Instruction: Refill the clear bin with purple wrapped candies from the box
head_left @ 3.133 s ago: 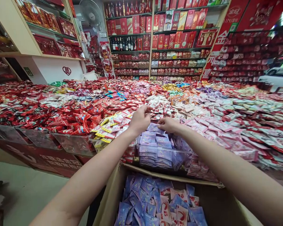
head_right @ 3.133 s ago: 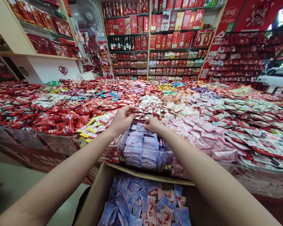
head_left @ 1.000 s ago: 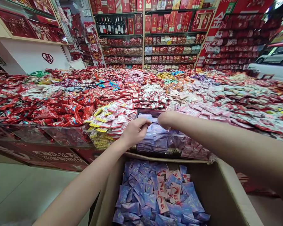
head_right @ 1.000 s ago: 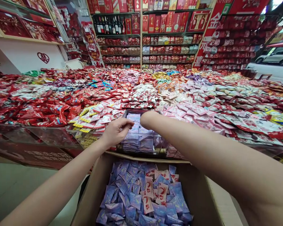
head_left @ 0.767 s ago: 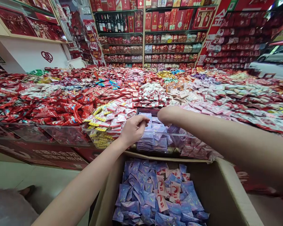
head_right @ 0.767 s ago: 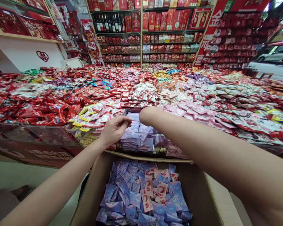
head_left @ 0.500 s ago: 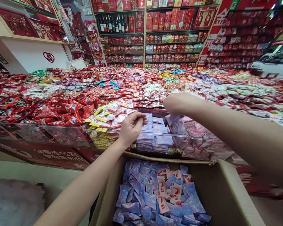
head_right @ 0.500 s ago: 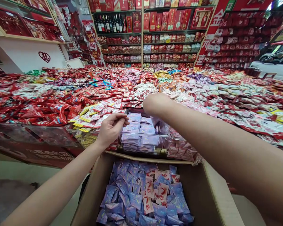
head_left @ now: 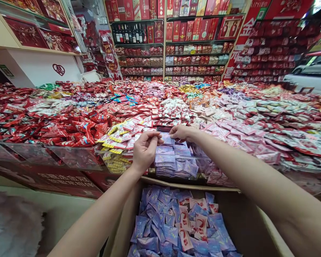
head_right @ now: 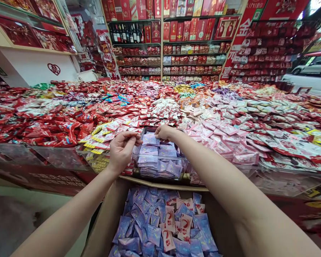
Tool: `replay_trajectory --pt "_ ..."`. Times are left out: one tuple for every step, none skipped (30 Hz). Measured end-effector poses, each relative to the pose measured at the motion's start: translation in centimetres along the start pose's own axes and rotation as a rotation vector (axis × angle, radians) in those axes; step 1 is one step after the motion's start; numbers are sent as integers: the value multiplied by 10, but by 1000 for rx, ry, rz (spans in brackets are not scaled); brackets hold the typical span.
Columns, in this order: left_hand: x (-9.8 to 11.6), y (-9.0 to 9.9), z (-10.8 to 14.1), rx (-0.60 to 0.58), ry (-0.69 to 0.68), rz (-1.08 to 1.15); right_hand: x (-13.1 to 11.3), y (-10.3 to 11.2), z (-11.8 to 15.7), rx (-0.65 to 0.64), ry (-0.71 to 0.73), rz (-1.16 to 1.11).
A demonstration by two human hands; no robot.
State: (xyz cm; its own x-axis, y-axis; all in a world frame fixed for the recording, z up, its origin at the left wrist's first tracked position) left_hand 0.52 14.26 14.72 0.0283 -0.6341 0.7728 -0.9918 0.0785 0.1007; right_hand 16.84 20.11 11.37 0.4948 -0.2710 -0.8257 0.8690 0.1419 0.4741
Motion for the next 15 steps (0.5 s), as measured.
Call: replay_trajectory --pt "0 0 0 1 2 11 0 -1 0 -7 1 -14" --pt "0 0 0 2 3 22 -1 -1 0 -3 4 -25" --pt "0 0 0 3 2 32 -2 0 0 8 9 -38" --pt "0 0 0 6 -2 41 -4 1 0 26 19 -58" --pt "-1 1 0 9 -8 48 -5 4 -1 56 29 -85" --pt "-1 1 0 14 -11 53 -7 9 -1 106 43 -108" --pt "-2 1 0 19 -12 56 -9 15 -2 175 59 -122" --pt "-3 1 0 23 -10 57 -11 21 -2 246 75 -128" --pt "-5 1 -1 25 -3 53 -13 26 -2 310 85 -129" --pt "-7 1 -2 26 4 44 -16 31 0 359 98 -129" --pt "-8 1 -3 21 5 31 -20 33 3 378 128 -134" --pt "-9 1 -5 14 1 12 -25 34 8 367 175 -152" --pt "-8 0 -7 0 -6 -13 -31 33 14 333 231 -177" --pt "-8 -1 -9 -16 -9 -36 -37 31 23 285 296 -198" --pt "-7 -1 -11 -32 -7 -48 -42 27 34 230 359 -209"
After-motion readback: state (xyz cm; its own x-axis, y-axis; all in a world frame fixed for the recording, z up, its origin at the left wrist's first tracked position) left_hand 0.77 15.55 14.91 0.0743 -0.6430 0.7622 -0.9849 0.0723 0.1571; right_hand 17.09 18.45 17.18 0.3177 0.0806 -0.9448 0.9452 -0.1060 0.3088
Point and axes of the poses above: each hand's wrist, its own z-axis away from the middle knuckle, its own y-axis out of the back of the hand, x = y × z, the point moved 5 cm from there along -z, towards the middle knuckle, and after that the axes turned 9 degrees about -z, right-handed, at the moved point
